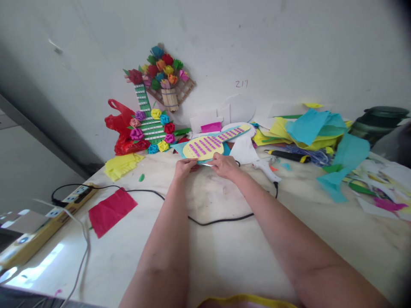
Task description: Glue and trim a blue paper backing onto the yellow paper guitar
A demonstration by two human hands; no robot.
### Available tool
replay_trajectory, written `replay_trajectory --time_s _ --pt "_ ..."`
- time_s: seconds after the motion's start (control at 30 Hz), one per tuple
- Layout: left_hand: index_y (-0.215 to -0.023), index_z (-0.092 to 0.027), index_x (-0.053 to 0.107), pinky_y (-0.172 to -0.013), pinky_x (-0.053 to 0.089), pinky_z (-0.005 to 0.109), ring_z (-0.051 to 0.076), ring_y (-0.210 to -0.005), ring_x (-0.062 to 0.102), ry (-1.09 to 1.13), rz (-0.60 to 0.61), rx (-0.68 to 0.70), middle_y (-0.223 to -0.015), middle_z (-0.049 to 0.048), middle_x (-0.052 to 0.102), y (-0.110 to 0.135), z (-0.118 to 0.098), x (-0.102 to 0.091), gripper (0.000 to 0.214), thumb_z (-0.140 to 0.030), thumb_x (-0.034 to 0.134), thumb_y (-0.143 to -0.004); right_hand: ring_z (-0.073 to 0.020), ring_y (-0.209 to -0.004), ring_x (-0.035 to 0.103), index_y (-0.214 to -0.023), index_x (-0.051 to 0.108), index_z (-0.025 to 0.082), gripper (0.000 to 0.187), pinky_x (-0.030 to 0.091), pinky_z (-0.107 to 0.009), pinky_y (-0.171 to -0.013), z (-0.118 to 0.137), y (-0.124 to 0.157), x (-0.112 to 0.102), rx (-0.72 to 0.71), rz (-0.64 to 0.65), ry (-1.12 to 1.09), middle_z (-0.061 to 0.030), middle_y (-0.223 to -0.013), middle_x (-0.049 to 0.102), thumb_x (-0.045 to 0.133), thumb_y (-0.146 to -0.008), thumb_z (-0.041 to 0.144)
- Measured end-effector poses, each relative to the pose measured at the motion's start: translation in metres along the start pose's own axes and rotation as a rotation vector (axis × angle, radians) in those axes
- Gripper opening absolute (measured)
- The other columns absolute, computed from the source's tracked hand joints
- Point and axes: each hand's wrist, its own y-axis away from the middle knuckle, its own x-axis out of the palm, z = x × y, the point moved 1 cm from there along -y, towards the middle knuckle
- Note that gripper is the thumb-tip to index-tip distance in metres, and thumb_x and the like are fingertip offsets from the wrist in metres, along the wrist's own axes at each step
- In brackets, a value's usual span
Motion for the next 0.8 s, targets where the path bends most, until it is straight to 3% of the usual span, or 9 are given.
replay_trajectory --time_s 0.8 --pt "-0.075 -0.01 0.067 -0.065 0.051 0.032 0.017 -0.057 0.062 0.005 -0.007 -0.009 -0.059 0.0037 0.065 0.0017 -0.0023 0.0015 0.026 -0.021 0.068 -0.052 -0.0157 -0.088 0.055 -0.108 0.063 0.032 0.03 0.038 -0.024 -0.067 -0.0009 -0.0034 0.0051 -0.001 -0.048 -0.083 -0.0023 -0.105 0.057 0.049 -0.082 0.03"
